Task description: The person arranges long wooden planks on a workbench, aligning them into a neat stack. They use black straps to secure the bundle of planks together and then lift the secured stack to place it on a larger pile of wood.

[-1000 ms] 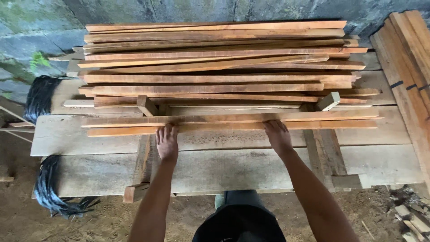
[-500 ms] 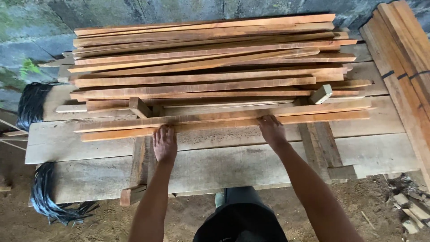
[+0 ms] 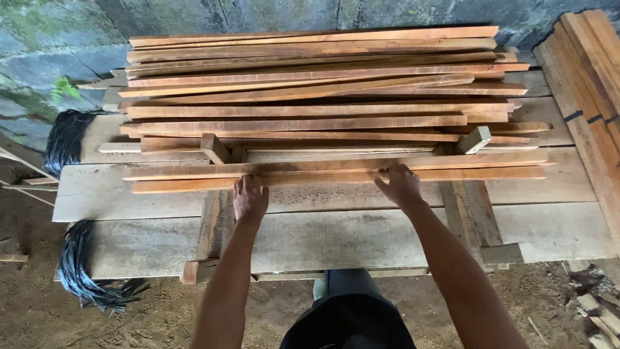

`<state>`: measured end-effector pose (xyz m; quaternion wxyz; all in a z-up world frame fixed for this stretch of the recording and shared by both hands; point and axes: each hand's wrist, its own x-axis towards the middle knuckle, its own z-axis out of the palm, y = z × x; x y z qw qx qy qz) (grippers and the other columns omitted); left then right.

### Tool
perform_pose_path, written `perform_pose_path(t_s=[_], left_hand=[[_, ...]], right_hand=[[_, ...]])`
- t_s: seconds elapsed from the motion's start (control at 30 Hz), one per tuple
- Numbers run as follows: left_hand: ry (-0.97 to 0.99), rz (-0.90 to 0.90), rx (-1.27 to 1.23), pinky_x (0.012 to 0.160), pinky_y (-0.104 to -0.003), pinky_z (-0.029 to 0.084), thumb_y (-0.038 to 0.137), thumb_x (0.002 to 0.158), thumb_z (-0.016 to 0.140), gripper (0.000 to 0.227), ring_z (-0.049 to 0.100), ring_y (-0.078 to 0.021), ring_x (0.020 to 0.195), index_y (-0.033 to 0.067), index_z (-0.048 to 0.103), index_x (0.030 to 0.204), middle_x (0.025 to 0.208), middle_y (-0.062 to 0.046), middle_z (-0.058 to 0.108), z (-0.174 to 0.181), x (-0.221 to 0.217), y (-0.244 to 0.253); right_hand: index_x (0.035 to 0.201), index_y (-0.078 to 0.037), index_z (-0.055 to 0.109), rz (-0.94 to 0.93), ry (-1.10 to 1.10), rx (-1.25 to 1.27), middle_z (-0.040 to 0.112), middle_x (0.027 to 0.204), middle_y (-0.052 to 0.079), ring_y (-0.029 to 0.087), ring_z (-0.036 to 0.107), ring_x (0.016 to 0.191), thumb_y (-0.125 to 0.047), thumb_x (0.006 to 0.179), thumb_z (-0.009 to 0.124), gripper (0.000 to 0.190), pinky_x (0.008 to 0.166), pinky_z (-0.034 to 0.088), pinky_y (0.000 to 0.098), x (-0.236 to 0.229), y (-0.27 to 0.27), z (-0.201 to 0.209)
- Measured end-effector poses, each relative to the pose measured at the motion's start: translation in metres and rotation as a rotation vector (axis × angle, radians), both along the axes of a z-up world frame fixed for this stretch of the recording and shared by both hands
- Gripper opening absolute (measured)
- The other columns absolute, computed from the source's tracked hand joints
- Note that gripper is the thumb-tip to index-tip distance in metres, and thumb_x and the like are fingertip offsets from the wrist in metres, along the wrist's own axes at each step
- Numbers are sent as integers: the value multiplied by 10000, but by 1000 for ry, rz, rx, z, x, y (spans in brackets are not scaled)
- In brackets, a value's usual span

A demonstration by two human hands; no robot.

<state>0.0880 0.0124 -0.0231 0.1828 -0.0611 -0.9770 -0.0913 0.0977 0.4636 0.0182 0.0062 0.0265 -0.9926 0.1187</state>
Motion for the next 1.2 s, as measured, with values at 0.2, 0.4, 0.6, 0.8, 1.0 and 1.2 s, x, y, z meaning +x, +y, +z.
perform_pose_path(t_s=[0.2,0.4,0.6,0.8,1.0,1.2], left_hand=[[-53,10,27,1100,-529,415,413,943,614,515,514,-406,1262,12,600,1265,1310,-222,558,-1,-4,2],[-68,50,-47,1030,-549,455,498,988,564,575,506,-440,1233,57,580,1357,1428,-219,518,-9,-18,0],[-185,96,22,968,-539,545,502,948,582,498,546,-397,1234,158,608,1308,1465,-162,519,13,-20,5],[-429,53,-51,883,-545,568,569,1024,497,491,574,-368,1232,158,663,1233,1365,-168,566,49,-38,3],[-492,135,-52,919,-517,576,590,1083,412,562,708,-328,1101,155,768,1092,1169,-143,738,53,-63,5],[-250,43,30,779,-497,612,543,1043,491,545,700,-328,1032,52,685,1176,1190,-189,695,11,-117,-7]], right_hand=[[1188,-219,771,-101,-125,11,688,1262,98,279,633,1193,-549,939,639,434,966,517,534,-4,-7,17],[1193,-272,777,-157,-114,-36,750,1096,91,295,737,950,-510,1029,511,393,859,585,504,-27,-3,9],[1019,-284,831,-136,-137,72,770,884,111,303,730,881,-649,990,512,485,817,570,509,-41,-1,15],[885,-179,819,-199,-358,-7,752,710,46,249,745,698,-728,962,522,628,765,618,446,-50,11,18],[792,-165,825,-118,-458,-350,795,774,11,228,807,702,-708,901,577,607,810,659,391,-98,58,4],[1050,-273,820,-307,-209,-207,750,1120,80,319,694,1011,-572,888,649,381,931,537,517,-120,44,36]])
